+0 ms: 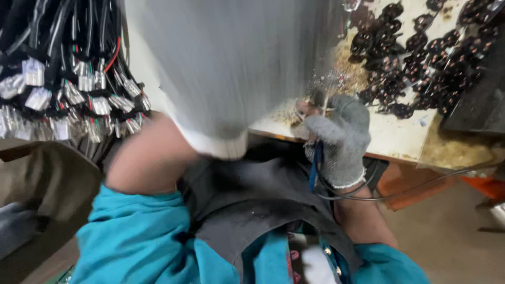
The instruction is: The person solders wires at a workbench, holding a red wire in one hand and a soldering iron in the other, dipping wires into a flux container and soldering connectors, with many finished cable assemblies hanging around the bench.
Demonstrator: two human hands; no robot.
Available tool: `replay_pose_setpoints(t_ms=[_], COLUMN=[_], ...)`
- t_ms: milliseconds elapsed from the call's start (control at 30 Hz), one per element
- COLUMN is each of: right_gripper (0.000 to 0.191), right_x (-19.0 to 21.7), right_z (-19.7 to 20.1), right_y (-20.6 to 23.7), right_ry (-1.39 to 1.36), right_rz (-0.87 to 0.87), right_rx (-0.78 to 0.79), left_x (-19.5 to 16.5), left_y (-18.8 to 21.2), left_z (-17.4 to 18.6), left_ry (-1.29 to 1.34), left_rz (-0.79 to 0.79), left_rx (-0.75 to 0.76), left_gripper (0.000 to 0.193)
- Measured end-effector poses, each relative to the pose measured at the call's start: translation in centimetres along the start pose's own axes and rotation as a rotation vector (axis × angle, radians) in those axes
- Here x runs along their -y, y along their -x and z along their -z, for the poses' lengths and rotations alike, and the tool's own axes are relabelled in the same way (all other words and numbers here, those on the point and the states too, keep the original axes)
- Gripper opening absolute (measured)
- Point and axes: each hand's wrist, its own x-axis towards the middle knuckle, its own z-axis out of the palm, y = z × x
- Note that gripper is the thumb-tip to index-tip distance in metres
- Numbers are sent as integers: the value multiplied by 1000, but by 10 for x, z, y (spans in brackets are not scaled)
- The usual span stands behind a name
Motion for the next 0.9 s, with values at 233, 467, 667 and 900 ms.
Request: replay_pose_setpoints(t_ms=[233, 467, 667, 900], right_gripper=[15, 26, 27, 26], right_x=[5, 3, 1, 3], right_z=[6, 3, 2, 3], right_y=[-3, 3, 7, 1], right_ry=[176, 90, 90, 95], right_rz=[-61, -48, -58, -49], right_rx=[152, 123, 130, 131], left_x=[3, 63, 73, 13], left_y=[130, 163, 145, 130], left_z=[-4, 32, 19, 59], left_ry=[56, -613, -622, -294], left_rz=[319, 603, 660, 776], left_rx=[144, 381, 408, 400], left_gripper=[21, 33, 36, 57])
